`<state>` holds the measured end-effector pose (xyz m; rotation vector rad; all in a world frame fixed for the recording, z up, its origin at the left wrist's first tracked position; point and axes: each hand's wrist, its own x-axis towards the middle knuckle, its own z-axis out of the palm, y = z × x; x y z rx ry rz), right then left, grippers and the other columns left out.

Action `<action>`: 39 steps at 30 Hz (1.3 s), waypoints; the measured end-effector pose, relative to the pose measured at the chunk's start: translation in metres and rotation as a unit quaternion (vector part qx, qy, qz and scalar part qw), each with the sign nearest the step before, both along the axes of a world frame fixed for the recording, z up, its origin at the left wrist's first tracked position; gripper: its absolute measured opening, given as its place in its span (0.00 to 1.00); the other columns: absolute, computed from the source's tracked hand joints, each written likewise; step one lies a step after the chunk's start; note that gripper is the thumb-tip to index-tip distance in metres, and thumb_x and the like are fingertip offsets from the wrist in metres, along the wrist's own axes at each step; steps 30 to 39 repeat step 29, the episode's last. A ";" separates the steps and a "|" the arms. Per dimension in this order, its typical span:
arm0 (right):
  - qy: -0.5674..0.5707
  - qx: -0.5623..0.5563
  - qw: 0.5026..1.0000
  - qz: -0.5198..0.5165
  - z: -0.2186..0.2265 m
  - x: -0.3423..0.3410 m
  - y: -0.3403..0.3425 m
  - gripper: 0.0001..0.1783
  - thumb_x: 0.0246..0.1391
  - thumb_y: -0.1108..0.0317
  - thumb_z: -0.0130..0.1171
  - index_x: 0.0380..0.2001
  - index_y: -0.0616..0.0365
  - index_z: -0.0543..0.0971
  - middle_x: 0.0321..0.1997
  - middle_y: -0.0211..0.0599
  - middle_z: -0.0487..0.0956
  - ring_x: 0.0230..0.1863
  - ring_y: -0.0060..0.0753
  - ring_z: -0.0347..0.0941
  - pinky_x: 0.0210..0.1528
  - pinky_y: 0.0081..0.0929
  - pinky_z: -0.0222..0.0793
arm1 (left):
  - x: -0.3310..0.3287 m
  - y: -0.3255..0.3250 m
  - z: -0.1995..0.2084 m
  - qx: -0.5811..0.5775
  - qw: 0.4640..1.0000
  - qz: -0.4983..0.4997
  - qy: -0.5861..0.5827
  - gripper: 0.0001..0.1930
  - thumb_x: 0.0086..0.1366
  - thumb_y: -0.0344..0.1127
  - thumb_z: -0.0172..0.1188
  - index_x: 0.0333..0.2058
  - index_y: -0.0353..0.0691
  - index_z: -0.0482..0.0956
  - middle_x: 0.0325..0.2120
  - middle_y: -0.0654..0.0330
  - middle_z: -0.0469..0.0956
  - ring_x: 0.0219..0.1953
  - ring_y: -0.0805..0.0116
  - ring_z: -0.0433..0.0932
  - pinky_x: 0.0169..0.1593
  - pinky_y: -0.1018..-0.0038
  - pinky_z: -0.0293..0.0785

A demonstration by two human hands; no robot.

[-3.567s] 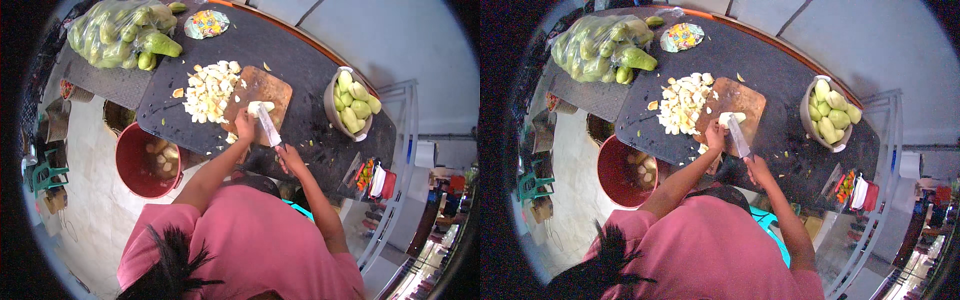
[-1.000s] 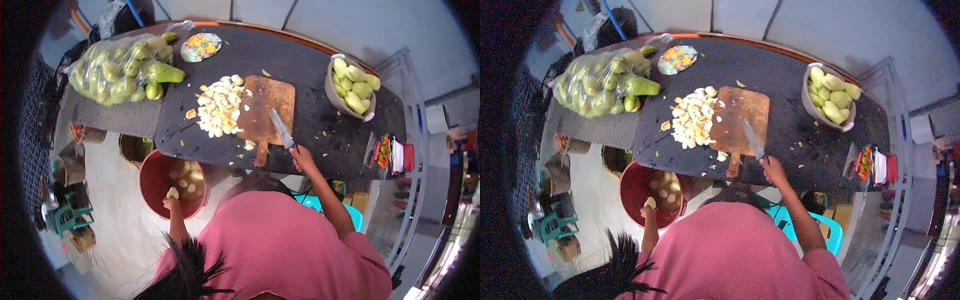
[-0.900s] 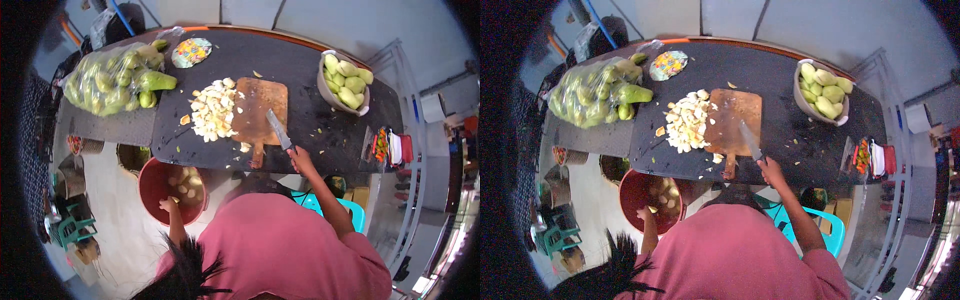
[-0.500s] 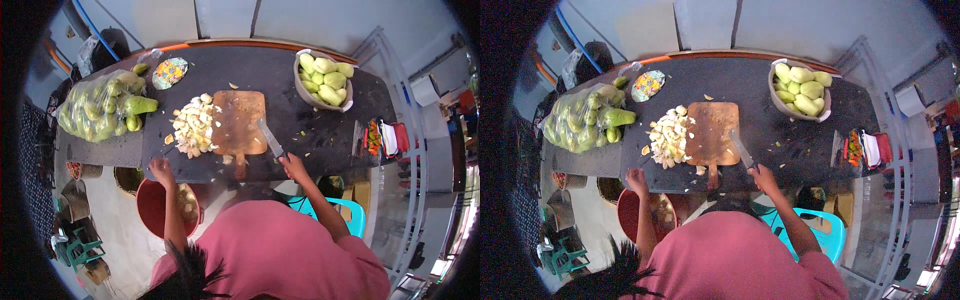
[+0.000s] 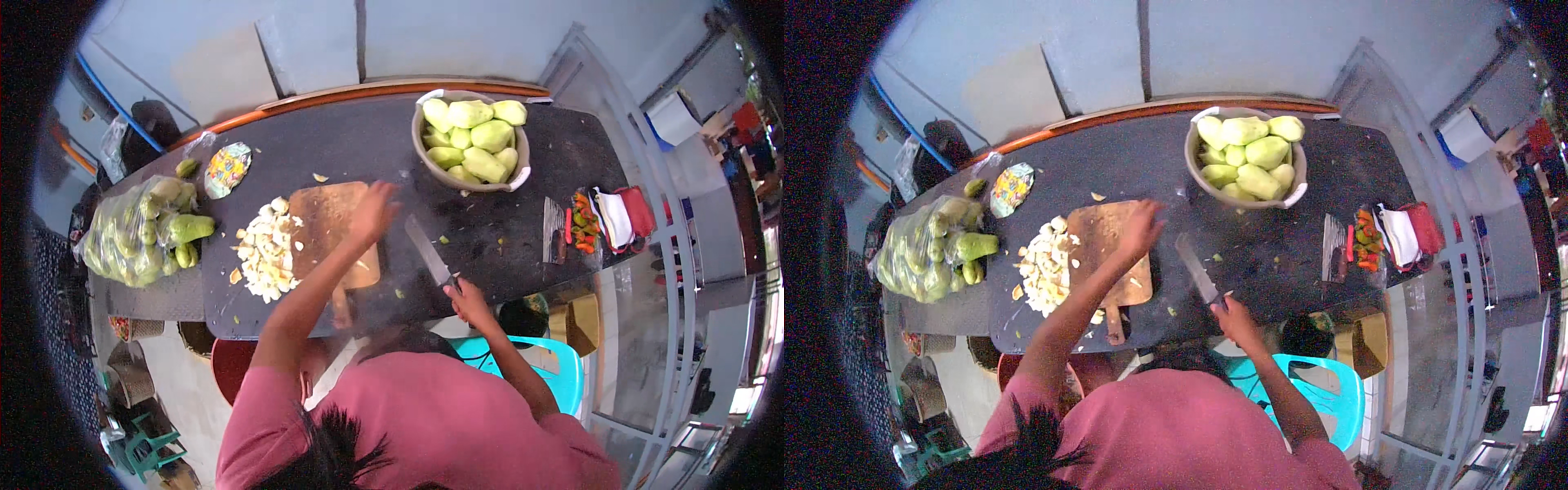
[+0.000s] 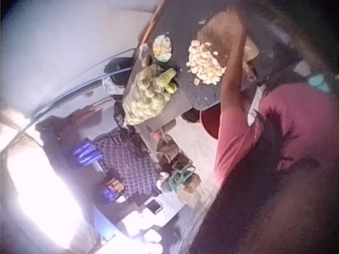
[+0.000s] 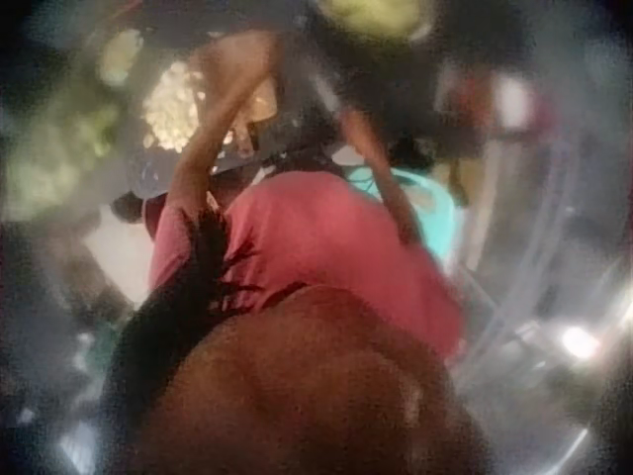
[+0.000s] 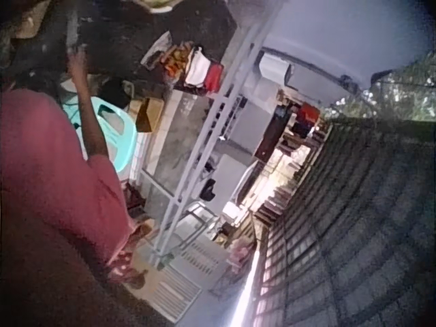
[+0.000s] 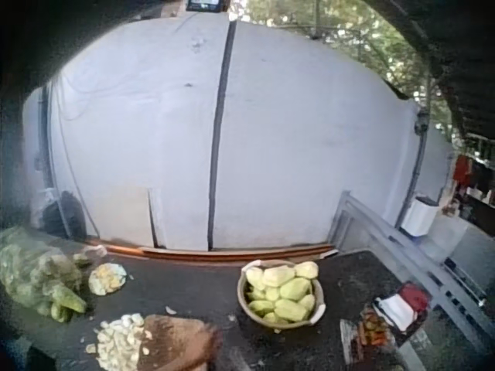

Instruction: The person uses a knife to slice chayotes on a wooden cutting board, dropping the cut pieces into a red bucket and reaching into a bowl to retrieve whole chayotes.

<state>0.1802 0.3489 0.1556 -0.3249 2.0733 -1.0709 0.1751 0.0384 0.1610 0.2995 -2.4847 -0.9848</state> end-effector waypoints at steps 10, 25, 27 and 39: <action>-0.019 0.043 0.999 0.005 -0.021 -0.015 0.030 0.42 0.57 0.48 0.57 0.64 0.68 0.58 0.20 0.32 0.71 0.16 0.23 0.65 0.17 0.25 0.62 | -0.243 0.111 -0.012 -0.265 0.950 -0.162 0.026 0.22 0.50 0.29 0.60 0.47 0.45 0.76 0.46 0.53 0.72 0.48 0.52 0.72 0.49 0.58 0.71; 0.075 0.076 0.994 0.003 -0.036 -0.011 0.036 0.40 0.57 0.46 0.56 0.58 0.72 0.65 0.35 0.53 0.78 0.33 0.38 0.77 0.38 0.35 0.71 | -0.272 0.138 -0.040 -0.423 0.897 -0.125 0.014 0.27 0.52 0.44 0.64 0.50 0.42 0.71 0.46 0.57 0.71 0.51 0.58 0.69 0.50 0.56 0.67; 0.118 0.074 0.990 -0.002 -0.035 -0.011 0.032 0.39 0.57 0.46 0.55 0.59 0.71 0.65 0.42 0.58 0.79 0.41 0.40 0.79 0.44 0.36 0.71 | -0.267 0.132 -0.031 -0.379 0.918 -0.119 -0.021 0.27 0.53 0.40 0.61 0.53 0.44 0.68 0.49 0.55 0.69 0.53 0.57 0.68 0.50 0.54 0.69; -0.129 0.087 0.988 -0.009 -0.009 -0.020 0.032 0.38 0.56 0.42 0.55 0.62 0.57 0.66 0.53 0.60 0.74 0.54 0.46 0.74 0.58 0.35 0.64 | -0.264 0.121 -0.024 -0.279 0.946 -0.135 -0.096 0.30 0.52 0.38 0.63 0.56 0.48 0.65 0.53 0.53 0.66 0.57 0.55 0.65 0.55 0.46 0.67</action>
